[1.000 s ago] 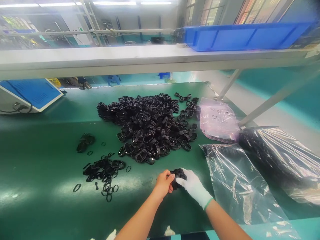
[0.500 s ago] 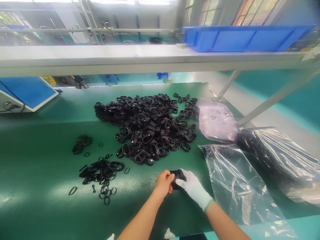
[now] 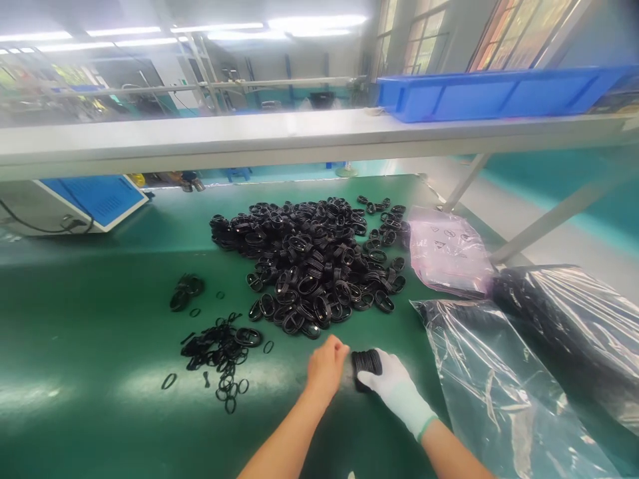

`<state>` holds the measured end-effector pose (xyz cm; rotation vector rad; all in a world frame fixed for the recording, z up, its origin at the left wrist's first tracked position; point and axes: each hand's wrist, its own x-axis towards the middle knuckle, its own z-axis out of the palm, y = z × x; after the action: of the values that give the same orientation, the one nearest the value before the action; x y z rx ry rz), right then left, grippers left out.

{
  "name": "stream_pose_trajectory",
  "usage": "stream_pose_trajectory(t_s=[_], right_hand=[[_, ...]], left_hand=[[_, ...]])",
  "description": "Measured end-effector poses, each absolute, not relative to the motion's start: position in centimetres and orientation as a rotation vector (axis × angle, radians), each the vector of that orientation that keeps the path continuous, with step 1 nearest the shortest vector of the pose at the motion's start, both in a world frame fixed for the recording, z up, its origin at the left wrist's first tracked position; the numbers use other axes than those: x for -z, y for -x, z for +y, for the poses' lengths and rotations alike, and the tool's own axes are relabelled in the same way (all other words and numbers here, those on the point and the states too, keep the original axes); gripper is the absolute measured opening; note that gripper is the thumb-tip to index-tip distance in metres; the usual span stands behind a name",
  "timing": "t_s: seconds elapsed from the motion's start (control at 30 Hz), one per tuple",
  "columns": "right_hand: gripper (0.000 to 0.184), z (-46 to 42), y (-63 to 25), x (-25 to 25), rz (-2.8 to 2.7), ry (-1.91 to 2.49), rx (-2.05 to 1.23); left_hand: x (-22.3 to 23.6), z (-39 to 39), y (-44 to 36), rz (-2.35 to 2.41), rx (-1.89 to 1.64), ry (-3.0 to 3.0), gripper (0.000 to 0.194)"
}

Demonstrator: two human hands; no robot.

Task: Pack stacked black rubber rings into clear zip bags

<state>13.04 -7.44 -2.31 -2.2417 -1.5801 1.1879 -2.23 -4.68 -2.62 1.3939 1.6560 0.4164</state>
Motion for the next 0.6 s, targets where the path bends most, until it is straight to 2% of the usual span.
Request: stream_pose_trajectory(t_s=[0.03,0.13,0.3,0.37,0.43,0.53,0.6], right_hand=[[0.045,-7.5,-13.0,2.3,-1.578,2.25,-1.203],[0.047,-7.6,-13.1,2.1,-1.565,2.254,-1.235],[0.049,-7.8,-13.1,2.0,-1.553,2.244,-1.222],[0.049,-7.9,-13.1,2.1,-1.554,2.233,-1.2],[0.046,-7.9,-13.2,2.2,-1.556,2.212,-1.179],[0.042,-7.9,-13.3,2.2,-1.564,2.188,-1.159],[0.039,-7.9,-13.4,2.3,-1.575,2.174,-1.157]], left_hand=[[1.8,-3.8,3.1,1.766,-0.421,-1.61,0.012],[-0.1,-0.8,5.1,1.918,-0.299,-2.275,0.021],[-2.0,1.1,5.6,1.743,-0.25,-2.462,0.009],[-2.3,0.0,5.4,1.691,-0.357,-2.359,0.008],[-2.0,-1.6,5.1,1.614,-0.456,-1.956,0.012],[0.1,-4.1,4.0,1.458,-0.393,-1.304,0.026],[2.0,-5.1,3.1,1.414,-0.343,-1.14,0.031]])
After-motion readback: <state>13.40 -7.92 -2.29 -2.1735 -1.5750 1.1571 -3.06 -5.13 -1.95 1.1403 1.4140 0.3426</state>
